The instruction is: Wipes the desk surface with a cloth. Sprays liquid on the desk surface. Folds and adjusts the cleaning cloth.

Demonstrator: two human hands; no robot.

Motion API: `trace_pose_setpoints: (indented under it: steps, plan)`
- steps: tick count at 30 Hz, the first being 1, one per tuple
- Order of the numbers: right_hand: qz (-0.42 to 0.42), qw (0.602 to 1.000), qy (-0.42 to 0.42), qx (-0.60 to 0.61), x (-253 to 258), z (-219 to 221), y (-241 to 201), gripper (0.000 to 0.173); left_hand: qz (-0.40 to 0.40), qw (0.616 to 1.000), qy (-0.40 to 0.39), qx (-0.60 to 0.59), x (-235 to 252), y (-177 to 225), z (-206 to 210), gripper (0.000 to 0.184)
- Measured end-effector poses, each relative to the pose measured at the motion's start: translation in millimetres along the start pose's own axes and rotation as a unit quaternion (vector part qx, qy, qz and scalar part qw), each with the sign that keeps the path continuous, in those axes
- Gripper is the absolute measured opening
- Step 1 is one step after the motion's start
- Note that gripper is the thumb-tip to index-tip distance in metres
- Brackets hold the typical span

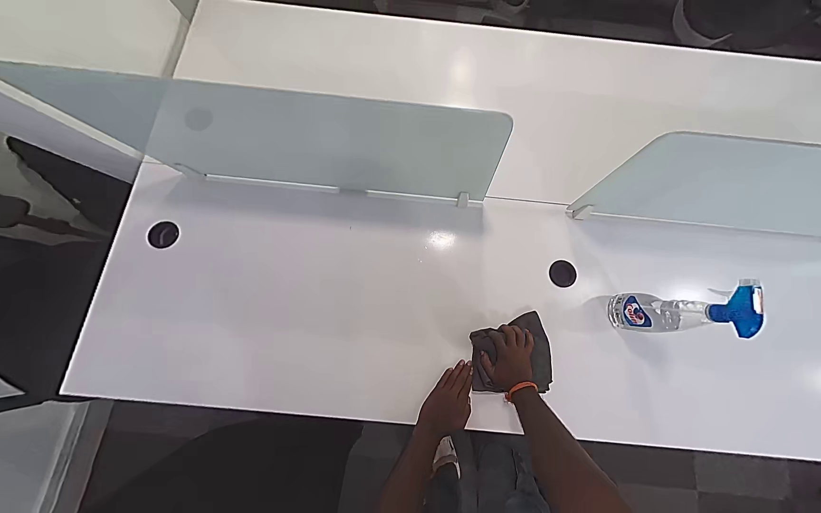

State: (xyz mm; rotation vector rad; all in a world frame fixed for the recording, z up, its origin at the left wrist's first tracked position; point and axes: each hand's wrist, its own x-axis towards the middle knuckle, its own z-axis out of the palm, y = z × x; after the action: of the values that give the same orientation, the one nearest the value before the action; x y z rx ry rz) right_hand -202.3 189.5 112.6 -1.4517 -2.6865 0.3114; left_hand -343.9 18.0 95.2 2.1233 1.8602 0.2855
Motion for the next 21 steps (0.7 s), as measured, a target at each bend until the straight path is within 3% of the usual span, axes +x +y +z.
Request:
trace_pose_setpoints:
  steps: [7,21]
  plan:
    - [0.019,0.999,-0.025,-0.016,57,-6,4,0.053,-0.002,1.000,-0.009,0.006,-1,1,-1,0.056]
    - [0.080,0.996,0.018,-0.017,208,-20,19,0.050,-0.008,1.000,0.008,-0.027,0,1,-4,0.054]
